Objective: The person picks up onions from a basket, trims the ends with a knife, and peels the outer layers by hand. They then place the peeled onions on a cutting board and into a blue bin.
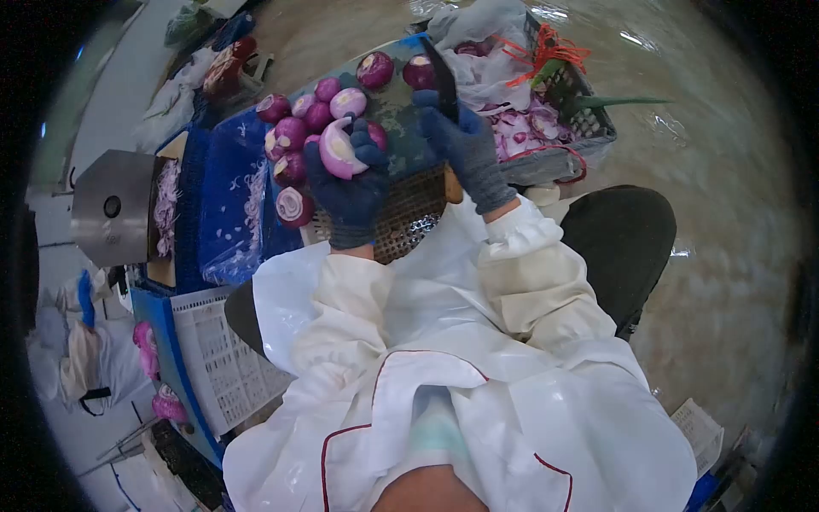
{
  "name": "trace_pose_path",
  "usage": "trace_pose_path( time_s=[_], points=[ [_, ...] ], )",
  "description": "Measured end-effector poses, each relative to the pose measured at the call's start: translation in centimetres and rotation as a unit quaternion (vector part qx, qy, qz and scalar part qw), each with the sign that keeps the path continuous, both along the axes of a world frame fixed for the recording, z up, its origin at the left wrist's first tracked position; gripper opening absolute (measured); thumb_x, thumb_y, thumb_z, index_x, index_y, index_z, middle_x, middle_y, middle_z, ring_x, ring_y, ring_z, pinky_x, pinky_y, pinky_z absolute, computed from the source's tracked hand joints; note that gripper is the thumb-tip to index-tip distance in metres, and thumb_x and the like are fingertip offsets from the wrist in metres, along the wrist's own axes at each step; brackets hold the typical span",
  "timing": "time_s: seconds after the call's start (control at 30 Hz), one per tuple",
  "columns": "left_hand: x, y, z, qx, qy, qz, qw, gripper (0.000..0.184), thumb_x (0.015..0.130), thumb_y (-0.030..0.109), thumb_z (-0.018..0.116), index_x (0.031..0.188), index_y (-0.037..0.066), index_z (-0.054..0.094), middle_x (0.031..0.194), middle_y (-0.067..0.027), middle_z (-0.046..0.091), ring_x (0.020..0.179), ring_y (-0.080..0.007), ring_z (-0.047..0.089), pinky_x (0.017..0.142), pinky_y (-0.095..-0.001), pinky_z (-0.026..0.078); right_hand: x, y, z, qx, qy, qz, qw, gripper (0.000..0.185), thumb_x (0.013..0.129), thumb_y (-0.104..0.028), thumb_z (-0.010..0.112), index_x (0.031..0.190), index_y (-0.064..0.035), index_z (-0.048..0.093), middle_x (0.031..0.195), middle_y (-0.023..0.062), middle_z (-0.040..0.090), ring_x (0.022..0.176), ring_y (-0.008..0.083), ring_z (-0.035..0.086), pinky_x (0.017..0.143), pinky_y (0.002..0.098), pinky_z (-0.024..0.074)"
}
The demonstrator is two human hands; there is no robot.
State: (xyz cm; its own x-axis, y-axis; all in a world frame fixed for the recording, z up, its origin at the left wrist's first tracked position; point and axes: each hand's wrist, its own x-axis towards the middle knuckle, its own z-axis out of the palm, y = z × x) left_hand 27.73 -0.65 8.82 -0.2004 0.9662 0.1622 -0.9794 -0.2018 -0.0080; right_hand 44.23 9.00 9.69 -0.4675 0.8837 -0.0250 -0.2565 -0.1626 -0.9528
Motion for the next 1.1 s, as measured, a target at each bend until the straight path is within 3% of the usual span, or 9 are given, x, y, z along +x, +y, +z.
trace_pose_path(
  time_s=[0.3,0.5,0.53,0.63,0.7,0.77,0.87,1.07,1.1],
  points=[
    [-0.8,-0.7,0.4,-0.033,-0.072,0.026,0.997,0.066,0.088,0.044,0.063,0.131,-0.002,0.044,0.131,-0.0244,0.051,0.123,-0.0395,0.049,0.105,-0.0538,0.04,0.6,0.3,-0.2,-0.03,-0.009,0.021,0.999,0.033,0.092,-0.025,0.063,0.119,-0.0064,0.064,0.087,0.0009,0.066,0.07,0.0077,0.059,0.063,0.0234,0.0482],
    [0.0,-0.2,0.7,-0.091,0.023,0.04,0.995,0.069,0.088,0.042,0.064,0.134,-0.004,0.04,0.138,-0.0244,0.044,0.129,-0.0418,0.042,0.107,-0.0569,0.036,0.2,-0.7,-0.1,0.083,-0.14,0.066,0.984,0.041,0.09,-0.025,0.065,0.126,-0.0051,0.058,0.099,0.0078,0.068,0.084,0.0139,0.063,0.075,0.0295,0.0517],
    [0.3,-0.1,0.7,-0.089,0.024,0.028,0.995,0.067,0.088,0.041,0.064,0.133,-0.003,0.041,0.137,-0.0228,0.045,0.127,-0.0402,0.044,0.106,-0.0552,0.038,0.4,-1.4,1.5,0.058,-0.141,0.099,0.983,0.045,0.088,-0.026,0.067,0.127,-0.0048,0.057,0.103,0.0111,0.068,0.088,0.0163,0.064,0.079,0.0314,0.052],
    [1.4,0.3,0.3,-0.102,0.078,0.033,0.991,0.061,0.088,0.039,0.064,0.131,0.0,0.044,0.132,-0.0177,0.05,0.123,-0.0342,0.049,0.103,-0.0487,0.042,-0.8,-2.1,1.1,0.263,-0.148,0.065,0.951,0.052,0.085,-0.03,0.071,0.128,-0.005,0.056,0.111,0.0141,0.066,0.096,0.0189,0.065,0.084,0.0328,0.0512],
    [2.5,0.8,-0.1,-0.134,0.186,0.09,0.969,0.056,0.089,0.037,0.064,0.129,0.001,0.046,0.127,-0.0138,0.053,0.118,-0.0285,0.052,0.1,-0.0429,0.046,-1.1,-3.0,1.4,0.272,-0.115,0.064,0.953,0.059,0.082,-0.033,0.074,0.13,-0.0052,0.055,0.118,0.0136,0.064,0.103,0.0189,0.064,0.087,0.0326,0.0501],
    [3.1,1.0,-0.2,-0.143,0.162,0.093,0.972,0.052,0.089,0.037,0.063,0.125,0.003,0.048,0.121,-0.0119,0.056,0.112,-0.0253,0.056,0.097,-0.0393,0.048,-1.5,-3.4,0.5,0.307,-0.119,0.043,0.943,0.06,0.081,-0.034,0.075,0.13,-0.0056,0.054,0.119,0.0134,0.064,0.105,0.0184,0.063,0.088,0.0328,0.0499],
    [3.4,1.0,0.3,-0.133,0.127,0.077,0.98,0.048,0.09,0.038,0.062,0.121,0.004,0.05,0.114,-0.0107,0.059,0.103,-0.0227,0.06,0.091,-0.036,0.051,-1.7,-2.9,-1.7,0.192,-0.048,0.082,0.977,0.058,0.081,-0.035,0.075,0.127,-0.0059,0.057,0.115,0.0128,0.066,0.103,0.0183,0.063,0.088,0.0325,0.0494],
    [2.7,1.1,-0.2,-0.096,0.153,0.006,0.983,0.054,0.09,0.045,0.059,0.122,0.003,0.047,0.108,-0.0147,0.061,0.095,-0.0274,0.062,0.087,-0.0394,0.053,0.0,-3.3,2.1,-0.023,-0.104,0.153,0.982,0.046,0.084,-0.03,0.071,0.121,-0.0052,0.061,0.107,0.0101,0.068,0.096,0.0171,0.064,0.084,0.0329,0.0494],
    [2.6,1.1,-0.1,-0.078,0.147,-0.004,0.986,0.054,0.09,0.045,0.059,0.123,0.003,0.046,0.108,-0.0153,0.06,0.096,-0.0282,0.062,0.087,-0.0404,0.053,0.1,-3.2,1.9,0.021,-0.112,0.131,0.985,0.044,0.084,-0.028,0.07,0.121,-0.0059,0.061,0.107,0.011,0.068,0.094,0.0182,0.065,0.082,0.0332,0.0501]
  ],
)
